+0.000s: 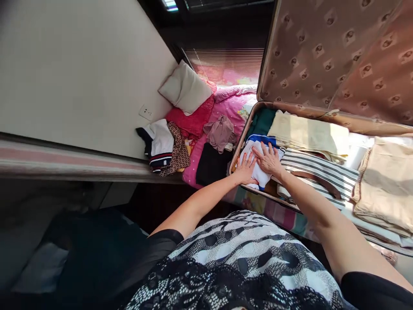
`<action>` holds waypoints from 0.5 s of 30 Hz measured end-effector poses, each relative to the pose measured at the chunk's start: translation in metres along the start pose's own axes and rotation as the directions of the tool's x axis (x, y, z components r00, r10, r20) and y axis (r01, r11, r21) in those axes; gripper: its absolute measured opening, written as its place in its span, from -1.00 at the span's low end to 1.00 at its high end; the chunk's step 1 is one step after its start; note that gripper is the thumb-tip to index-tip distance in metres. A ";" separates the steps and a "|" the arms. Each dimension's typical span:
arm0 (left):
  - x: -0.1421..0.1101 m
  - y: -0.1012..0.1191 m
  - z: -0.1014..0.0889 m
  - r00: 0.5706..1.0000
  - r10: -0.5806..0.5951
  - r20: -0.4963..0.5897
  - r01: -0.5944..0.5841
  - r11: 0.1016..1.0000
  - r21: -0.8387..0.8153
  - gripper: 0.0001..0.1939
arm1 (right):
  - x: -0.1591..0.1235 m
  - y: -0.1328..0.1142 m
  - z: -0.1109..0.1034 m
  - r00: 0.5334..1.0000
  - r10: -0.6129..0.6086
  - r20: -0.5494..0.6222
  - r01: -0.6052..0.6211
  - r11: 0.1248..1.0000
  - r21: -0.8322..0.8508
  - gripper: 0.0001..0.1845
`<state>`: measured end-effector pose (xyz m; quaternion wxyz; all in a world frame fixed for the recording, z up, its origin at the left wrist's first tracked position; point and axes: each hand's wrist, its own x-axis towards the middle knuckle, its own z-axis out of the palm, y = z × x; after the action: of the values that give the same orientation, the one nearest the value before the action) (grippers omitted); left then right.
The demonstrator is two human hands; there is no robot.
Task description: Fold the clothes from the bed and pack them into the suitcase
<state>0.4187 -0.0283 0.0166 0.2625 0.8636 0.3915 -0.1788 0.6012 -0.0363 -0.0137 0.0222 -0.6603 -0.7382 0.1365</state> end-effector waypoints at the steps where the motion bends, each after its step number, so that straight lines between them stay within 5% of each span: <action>1: -0.001 -0.002 0.001 1.000 0.021 -0.011 -0.021 0.999 -0.032 0.41 | -0.002 0.001 0.001 1.000 -0.004 -0.020 0.003 1.000 -0.013 -0.30; 3: -0.009 -0.009 0.003 0.992 0.101 -0.075 -0.110 0.984 -0.138 0.27 | -0.008 0.001 -0.003 0.998 0.003 -0.069 -0.006 0.999 -0.038 -0.32; 5: -0.027 -0.024 0.012 0.948 0.184 -0.261 -0.257 0.924 -0.282 -0.08 | -0.015 -0.004 -0.011 0.992 0.021 -0.128 -0.028 0.998 -0.052 -0.31; 7: -0.054 -0.047 0.029 0.841 0.124 -0.527 -0.376 0.835 -0.403 -0.45 | -0.022 -0.018 -0.020 0.980 0.034 -0.199 -0.041 0.999 -0.035 -0.27; 9: -0.084 -0.081 0.051 0.706 -0.122 -0.698 -0.367 0.779 -0.508 -0.62 | -0.027 -0.046 -0.027 0.961 0.016 -0.277 -0.002 0.999 0.052 -0.22; 11: -0.112 -0.123 0.072 0.604 -0.442 -0.663 -0.204 0.719 -0.665 -0.66 | -0.029 -0.087 -0.026 0.948 -0.029 -0.317 0.108 0.966 0.234 -0.22; 13: -0.130 -0.168 0.087 0.545 -0.705 -0.453 0.060 0.572 -0.818 -0.59 | -0.026 -0.138 -0.013 0.967 -0.062 -0.248 0.180 0.853 0.489 -0.25; 15: -0.136 -0.208 0.096 0.514 -0.832 -0.206 0.313 0.406 -0.859 -0.38 | -0.017 -0.187 0.012 1.000 -0.020 -0.007 0.019 0.692 0.722 -0.24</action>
<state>0.1635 -0.0489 -0.0548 0.3547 0.4757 0.7793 0.2017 0.4193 -0.0718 0.0200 0.2803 -0.5908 -0.6324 0.4154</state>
